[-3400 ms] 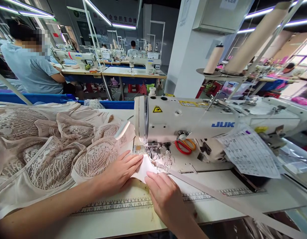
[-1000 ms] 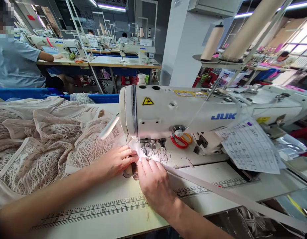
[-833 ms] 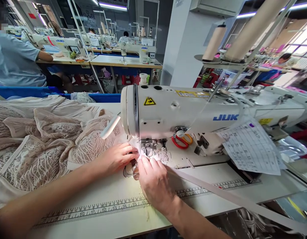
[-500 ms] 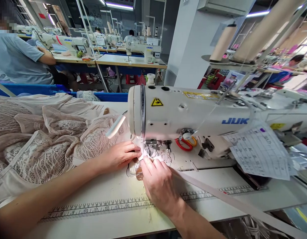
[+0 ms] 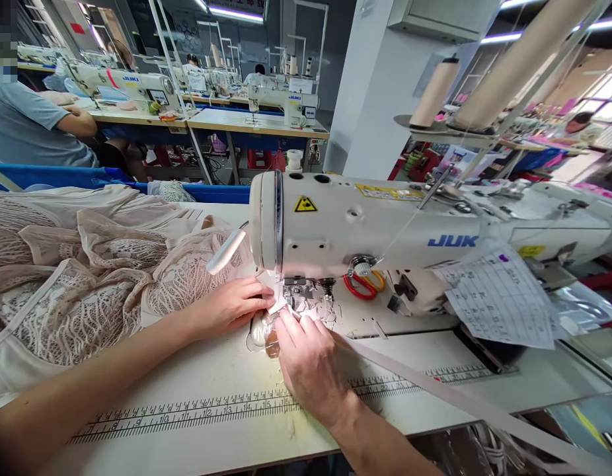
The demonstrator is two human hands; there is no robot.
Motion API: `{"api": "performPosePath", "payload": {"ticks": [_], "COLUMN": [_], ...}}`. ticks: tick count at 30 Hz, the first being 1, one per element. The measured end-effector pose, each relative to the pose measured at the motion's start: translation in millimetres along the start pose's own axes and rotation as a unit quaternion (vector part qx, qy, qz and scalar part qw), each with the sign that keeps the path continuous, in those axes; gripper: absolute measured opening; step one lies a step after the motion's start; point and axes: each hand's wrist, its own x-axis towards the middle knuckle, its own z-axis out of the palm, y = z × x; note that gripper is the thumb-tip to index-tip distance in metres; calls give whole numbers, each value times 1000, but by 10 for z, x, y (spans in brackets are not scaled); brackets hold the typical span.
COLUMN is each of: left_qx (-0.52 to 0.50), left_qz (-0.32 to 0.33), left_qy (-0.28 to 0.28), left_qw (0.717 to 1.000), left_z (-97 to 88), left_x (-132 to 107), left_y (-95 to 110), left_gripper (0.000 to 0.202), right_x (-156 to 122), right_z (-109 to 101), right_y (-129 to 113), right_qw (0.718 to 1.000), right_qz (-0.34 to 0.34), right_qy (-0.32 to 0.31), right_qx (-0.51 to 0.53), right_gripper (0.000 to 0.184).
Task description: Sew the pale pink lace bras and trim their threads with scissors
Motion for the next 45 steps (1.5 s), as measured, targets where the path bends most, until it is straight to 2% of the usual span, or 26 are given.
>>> {"api": "performPosePath", "payload": {"ticks": [7,11,13,15,18,20,22,24,26,28,30,32,33,35,37,38,39,40,41,43,45], "left_qx": [18,27,27,28,83,163,228,249,239,214,193,172,156,108,61,49,45,47,54,85,128], "left_qz": [-33,-61,-82,-120,-216,-258,-252,-225,-220,-246,-283,-309,-321,-348,-374,-382,-389,-395,-401,-411,-410], "left_qy": [-18,-13,-6,-28,-127,-187,-227,-251,-248,-216,-160,-92,-58,-11,-1,-5,-10,-17,-22,-28,-18], "left_qw": [999,998,996,992,964,934,913,908,913,920,926,931,932,931,925,923,920,917,914,907,903], "left_z": [19,13,-135,-387,-786,-950,-1001,-974,-943,-969,-1064,-1193,-1256,-1357,-1408,-1414,-1408,-1391,-1364,-1280,-1148], "left_x": [-3,3,-36,-133,-374,-551,-690,-755,-729,-615,-436,-236,-146,-22,-1,-28,-75,-135,-198,-298,-316], "left_y": [-142,-68,64,238,465,505,445,350,295,304,330,296,241,51,-204,-337,-462,-573,-663,-768,-760], "left_gripper": [27,30,36,44,46,42,29,13,6,9,15,22,24,24,22,23,24,25,26,27,21], "right_x": [6,-8,-29,-62,-112,-126,-123,-113,-101,-90,-77,-54,-33,30,105,135,153,156,144,90,32], "right_z": [-20,-18,-27,-21,59,136,182,171,115,44,-17,-60,-77,-106,-133,-144,-154,-162,-165,-154,-123], "right_y": [-15,-1,15,43,88,98,92,89,92,73,-8,-166,-266,-465,-598,-625,-625,-601,-557,-434,-298], "right_qw": [1000,1000,999,998,995,993,990,988,982,972,954,918,887,803,709,670,645,635,637,658,692], "right_qz": [12,6,-5,-20,-41,-51,-58,-59,-59,-57,-40,14,55,136,182,202,219,237,255,274,278], "right_qy": [-19,-2,22,47,81,96,99,89,79,61,23,-23,-44,-77,-111,-125,-133,-135,-142,-163,-179], "right_qx": [3,23,34,39,41,55,79,113,159,218,295,396,456,576,672,703,720,722,714,683,642], "right_gripper": [32,33,34,34,35,36,37,37,35,32,27,28,34,47,53,55,55,55,53,47,39]}}
